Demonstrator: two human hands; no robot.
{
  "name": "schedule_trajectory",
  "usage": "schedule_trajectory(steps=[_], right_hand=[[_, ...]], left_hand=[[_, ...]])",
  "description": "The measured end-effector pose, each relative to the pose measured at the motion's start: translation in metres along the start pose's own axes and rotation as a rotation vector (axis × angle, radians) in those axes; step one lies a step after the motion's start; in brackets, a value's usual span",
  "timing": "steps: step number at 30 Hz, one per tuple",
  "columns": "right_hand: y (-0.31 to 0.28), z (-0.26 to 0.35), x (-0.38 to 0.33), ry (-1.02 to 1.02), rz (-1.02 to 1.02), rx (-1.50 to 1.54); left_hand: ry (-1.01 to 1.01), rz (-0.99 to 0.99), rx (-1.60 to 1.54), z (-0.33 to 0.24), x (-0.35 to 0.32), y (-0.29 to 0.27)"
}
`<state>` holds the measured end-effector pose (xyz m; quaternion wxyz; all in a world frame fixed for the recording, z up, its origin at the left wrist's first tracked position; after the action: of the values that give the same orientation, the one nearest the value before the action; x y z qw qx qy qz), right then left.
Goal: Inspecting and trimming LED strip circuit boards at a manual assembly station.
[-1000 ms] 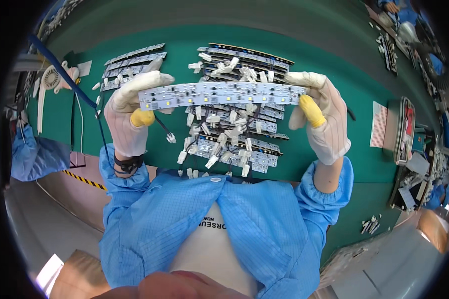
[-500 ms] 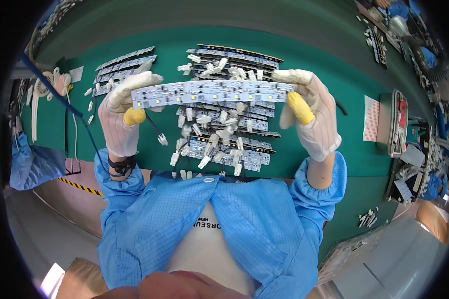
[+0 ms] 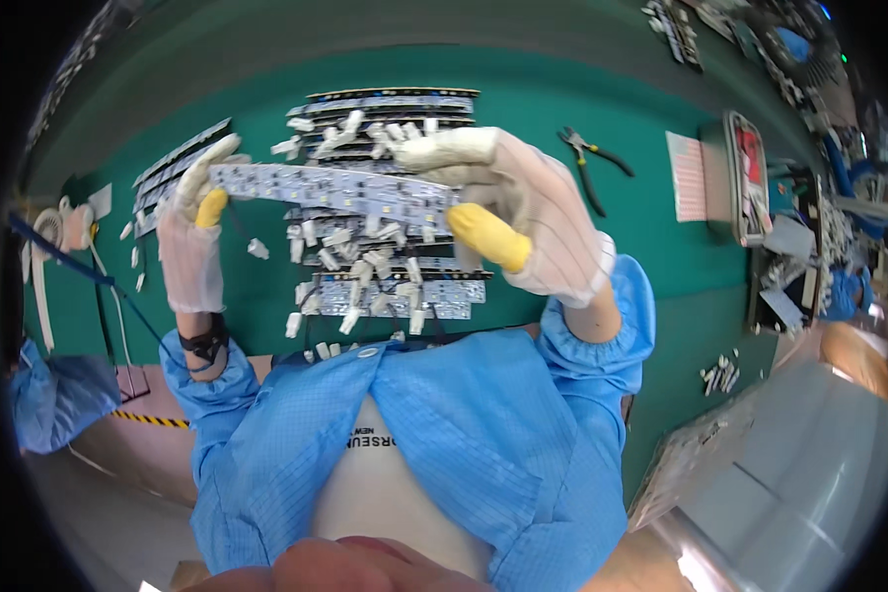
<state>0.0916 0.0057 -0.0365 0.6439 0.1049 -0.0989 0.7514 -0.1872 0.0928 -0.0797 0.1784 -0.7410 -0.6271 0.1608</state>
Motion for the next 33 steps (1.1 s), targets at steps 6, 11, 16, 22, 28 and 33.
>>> schedule_trajectory(steps=[6, 11, 16, 22, 28, 33], right_hand=[[-0.012, -0.01, 0.006, -0.001, -0.09, -0.203], [-0.025, -0.035, 0.008, 0.015, -0.131, -0.376], [-0.033, -0.031, -0.001, 0.112, -0.069, -0.331], [-0.017, -0.019, -0.008, 0.048, 0.004, -0.052], [-0.028, -0.031, 0.006, -0.618, 0.162, -0.841], [-0.038, -0.036, 0.005, -0.531, 0.206, -0.847]], left_hand=[[0.106, 0.045, -0.416, 0.002, -0.009, 0.004], [0.151, 0.178, -0.307, -0.001, -0.015, 0.004], [0.131, 0.091, -0.377, 0.0, -0.015, 0.009], [0.246, -0.117, 0.528, 0.023, -0.005, -0.001], [0.358, -0.181, 0.635, 0.03, -0.012, 0.0], [0.167, -0.054, 0.385, 0.027, -0.006, 0.001]])
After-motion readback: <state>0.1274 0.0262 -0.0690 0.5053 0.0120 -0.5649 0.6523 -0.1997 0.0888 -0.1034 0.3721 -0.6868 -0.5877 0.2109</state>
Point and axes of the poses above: each hand's wrist, its own x-axis towards the middle knuckle, its own y-axis out of the palm, z = x × y, the point moved 2 cm from there along x, towards the middle knuckle, and after that the axes turned 13 degrees about -y, right-handed, at the moved point
